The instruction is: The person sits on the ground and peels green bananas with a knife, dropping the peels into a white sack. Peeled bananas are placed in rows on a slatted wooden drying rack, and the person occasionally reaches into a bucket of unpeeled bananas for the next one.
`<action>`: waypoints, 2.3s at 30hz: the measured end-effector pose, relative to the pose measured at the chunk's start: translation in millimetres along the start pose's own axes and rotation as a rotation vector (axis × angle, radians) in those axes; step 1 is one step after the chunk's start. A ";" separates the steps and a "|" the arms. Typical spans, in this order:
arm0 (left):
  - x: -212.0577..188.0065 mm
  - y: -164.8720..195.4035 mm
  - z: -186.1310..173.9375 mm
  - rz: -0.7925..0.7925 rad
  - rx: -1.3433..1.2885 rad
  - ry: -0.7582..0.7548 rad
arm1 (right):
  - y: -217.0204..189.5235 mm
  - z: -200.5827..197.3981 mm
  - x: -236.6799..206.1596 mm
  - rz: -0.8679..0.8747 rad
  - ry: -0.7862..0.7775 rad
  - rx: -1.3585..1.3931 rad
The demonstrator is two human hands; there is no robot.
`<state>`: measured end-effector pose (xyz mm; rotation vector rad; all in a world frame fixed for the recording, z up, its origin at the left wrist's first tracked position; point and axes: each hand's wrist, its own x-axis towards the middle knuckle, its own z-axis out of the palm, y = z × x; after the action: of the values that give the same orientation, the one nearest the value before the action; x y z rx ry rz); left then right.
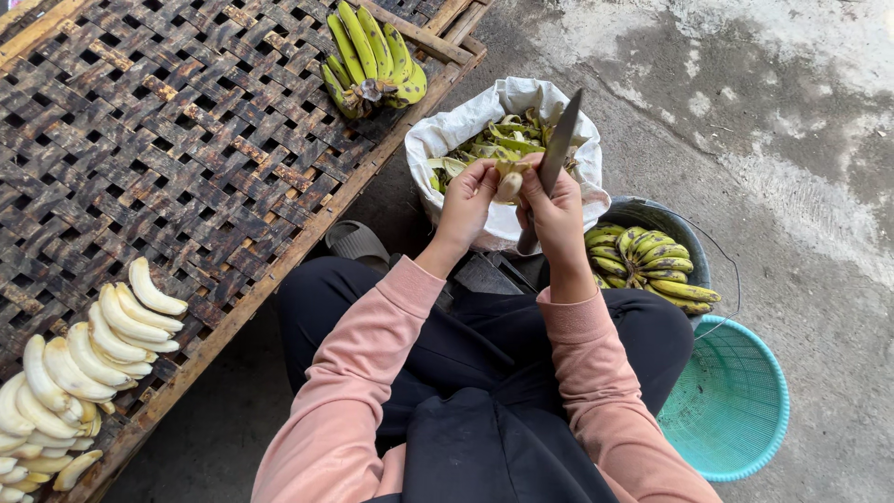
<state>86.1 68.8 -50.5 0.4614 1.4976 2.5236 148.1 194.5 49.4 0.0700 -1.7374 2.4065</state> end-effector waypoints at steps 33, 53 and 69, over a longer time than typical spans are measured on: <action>0.7 43.3 -9.6 -0.374 -0.270 -0.148 | 14.1 -14.8 14.5 0.114 0.146 -0.071; 12.6 43.6 -25.8 -0.125 -0.677 0.213 | -14.7 14.1 -21.0 0.076 -0.230 -0.384; 3.0 84.5 -2.2 0.009 -0.315 0.124 | -0.5 36.8 -19.8 0.267 -0.076 -0.315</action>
<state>83.5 27.3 23.1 0.2681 1.1017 2.7707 165.4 157.7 58.9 -0.1199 -2.2678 2.2882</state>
